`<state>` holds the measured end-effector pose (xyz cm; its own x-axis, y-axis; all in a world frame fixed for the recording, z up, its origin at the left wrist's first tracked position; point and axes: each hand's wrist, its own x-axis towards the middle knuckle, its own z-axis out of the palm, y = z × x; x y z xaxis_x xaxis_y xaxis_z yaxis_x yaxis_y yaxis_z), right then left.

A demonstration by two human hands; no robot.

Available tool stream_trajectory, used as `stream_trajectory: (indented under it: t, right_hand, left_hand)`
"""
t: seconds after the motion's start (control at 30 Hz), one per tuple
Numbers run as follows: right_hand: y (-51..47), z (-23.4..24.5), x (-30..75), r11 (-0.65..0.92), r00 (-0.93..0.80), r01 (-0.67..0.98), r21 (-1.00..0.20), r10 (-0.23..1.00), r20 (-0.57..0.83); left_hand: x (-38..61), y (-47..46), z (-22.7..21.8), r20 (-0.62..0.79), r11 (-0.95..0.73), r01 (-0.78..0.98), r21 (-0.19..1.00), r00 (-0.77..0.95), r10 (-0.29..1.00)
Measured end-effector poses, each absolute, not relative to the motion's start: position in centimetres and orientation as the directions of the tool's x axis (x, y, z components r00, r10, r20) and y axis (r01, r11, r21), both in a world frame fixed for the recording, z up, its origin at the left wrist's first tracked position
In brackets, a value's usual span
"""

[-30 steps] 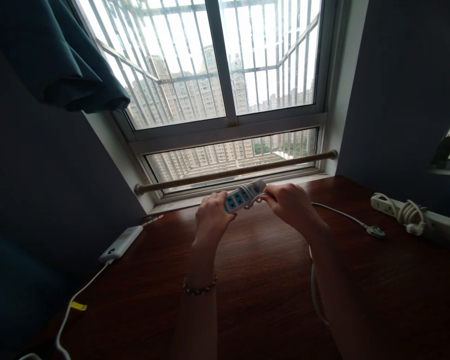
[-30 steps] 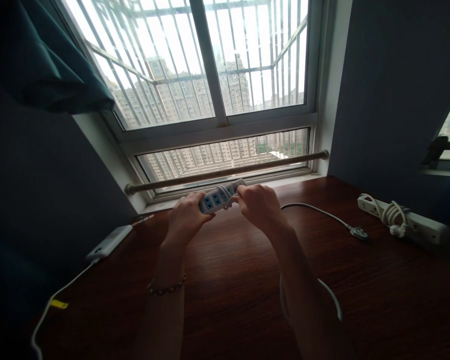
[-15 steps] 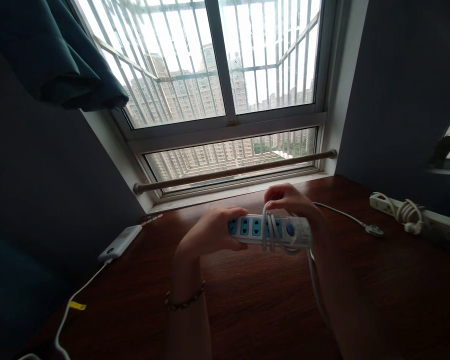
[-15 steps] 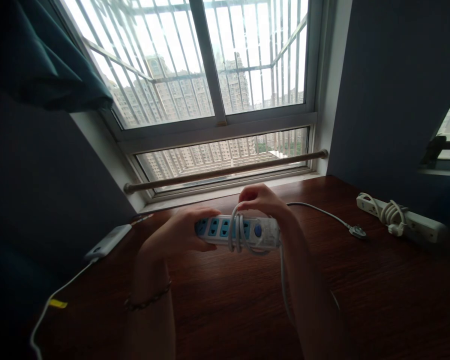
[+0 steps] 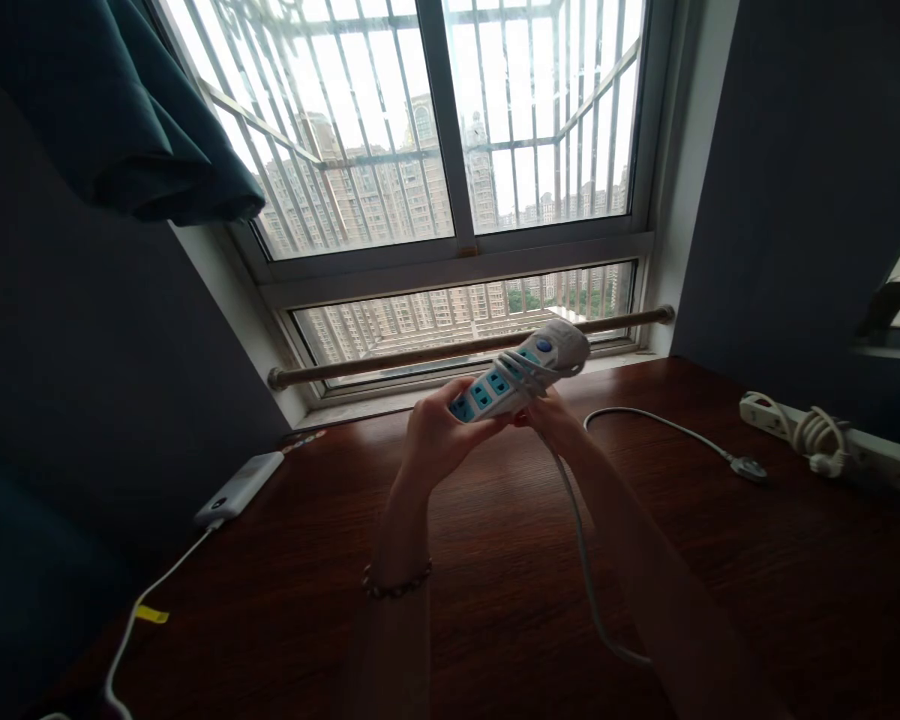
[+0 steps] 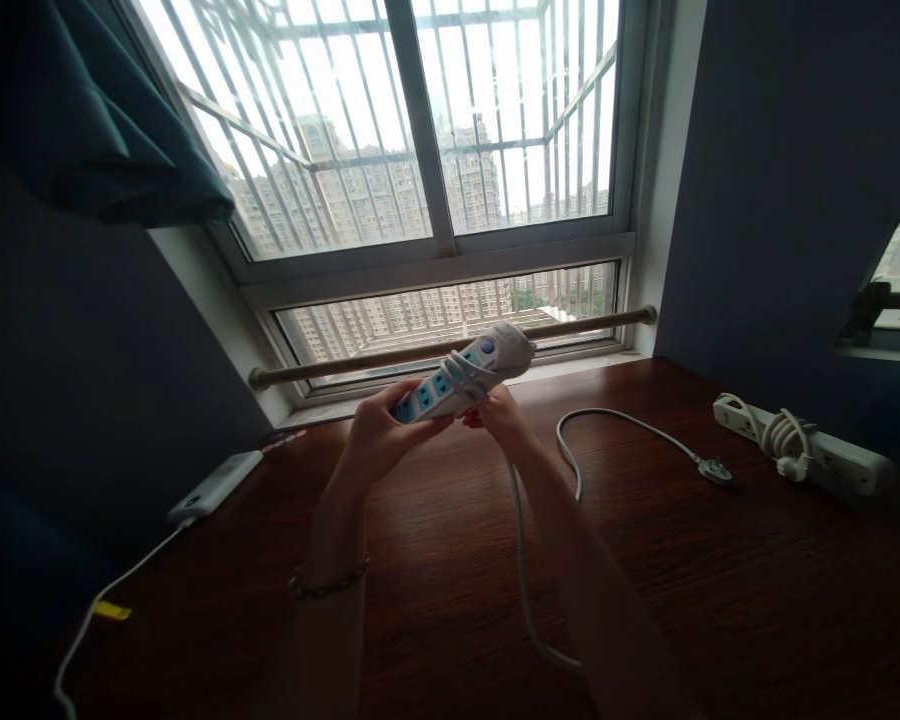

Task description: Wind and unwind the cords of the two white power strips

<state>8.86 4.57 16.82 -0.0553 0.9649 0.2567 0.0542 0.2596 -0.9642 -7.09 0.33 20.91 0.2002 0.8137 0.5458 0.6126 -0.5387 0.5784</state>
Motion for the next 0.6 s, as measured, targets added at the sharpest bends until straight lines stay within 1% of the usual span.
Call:
stream_trajectory:
  t: [0.03,0.07,0.1,0.13,0.17,0.2,0.27,0.3,0.33,0.37,0.4,0.43,0.47,0.5,0.53,0.57,0.6]
  right_hand:
    - [4.6,16.7,8.7,0.227,-0.024,0.208,-0.951,0.974,0.227]
    - [4.6,16.6,8.6,0.204,0.008,0.366,-0.908,0.975,0.222]
    - [4.5,16.5,8.5,0.181,0.02,0.502,-0.846,0.975,0.22]
    - [4.3,16.3,8.5,0.152,0.001,0.603,-0.783,0.982,0.19]
    - [4.0,16.3,8.4,0.118,-0.048,0.67,-0.733,0.992,0.116]
    - [3.7,16.3,8.4,0.083,-0.117,0.708,-0.701,0.993,-0.001]
    - [3.0,16.5,8.3,0.024,-0.268,0.726,-0.687,0.93,-0.25]
    - [2.6,16.8,8.3,0.016,-0.324,0.719,-0.695,0.892,-0.314]
    - [2.2,17.1,8.4,0.032,-0.359,0.71,-0.703,0.876,-0.322]
    - [1.8,17.5,8.5,0.073,-0.371,0.706,-0.705,0.886,-0.28]
    - [1.5,17.9,8.7,0.131,-0.358,0.707,-0.695,0.914,-0.192]
    - [1.2,18.2,8.8,0.193,-0.324,0.719,-0.668,0.943,-0.076]
    - [1.0,18.4,8.9,0.244,-0.285,0.735,-0.633,0.958,0.039]
    - [0.9,18.6,8.9,0.272,-0.249,0.753,-0.599,0.961,0.122]
    - [0.9,18.6,8.8,0.274,-0.224,0.77,-0.576,0.962,0.158]
    - [0.9,18.5,8.6,0.261,-0.211,0.78,-0.569,0.965,0.153]
    - [0.9,18.2,8.2,0.244,-0.22,0.78,-0.576,0.969,0.113]
  left_hand:
    - [-6.8,0.4,20.8,0.58,-0.489,0.685,0.541,0.117,0.806]
    - [-6.6,0.5,20.8,0.613,-0.425,0.753,0.503,0.036,0.789]
    - [-6.5,0.6,20.7,0.641,-0.359,0.806,0.472,-0.033,0.767]
    - [-6.4,0.7,20.6,0.66,-0.295,0.843,0.45,-0.091,0.746]
    - [-6.4,0.9,20.6,0.671,-0.239,0.867,0.437,-0.137,0.729]
    - [-6.5,1.0,20.5,0.675,-0.193,0.883,0.429,-0.172,0.717]
    - [-6.8,1.4,20.3,0.682,-0.121,0.902,0.415,-0.22,0.698]
    - [-7.0,1.6,20.2,0.689,-0.095,0.911,0.402,-0.232,0.687]
    - [-7.2,1.8,20.1,0.699,-0.075,0.921,0.382,-0.235,0.675]
    - [-7.4,2.0,20.0,0.71,-0.059,0.93,0.363,-0.235,0.664]
    - [-7.7,2.1,20.0,0.715,-0.045,0.935,0.351,-0.237,0.658]
    - [-7.9,2.2,19.9,0.714,-0.037,0.936,0.35,-0.241,0.658]
    - [-8.0,2.2,20.0,0.707,-0.035,0.932,0.361,-0.249,0.662]
    - [-8.2,2.1,20.0,0.695,-0.039,0.923,0.383,-0.26,0.67]
    - [-8.2,2.1,20.1,0.683,-0.049,0.911,0.41,-0.271,0.678]
    - [-8.3,2.0,20.2,0.674,-0.06,0.898,0.437,-0.283,0.682]
    - [-8.3,1.8,20.4,0.67,-0.07,0.886,0.458,-0.292,0.682]
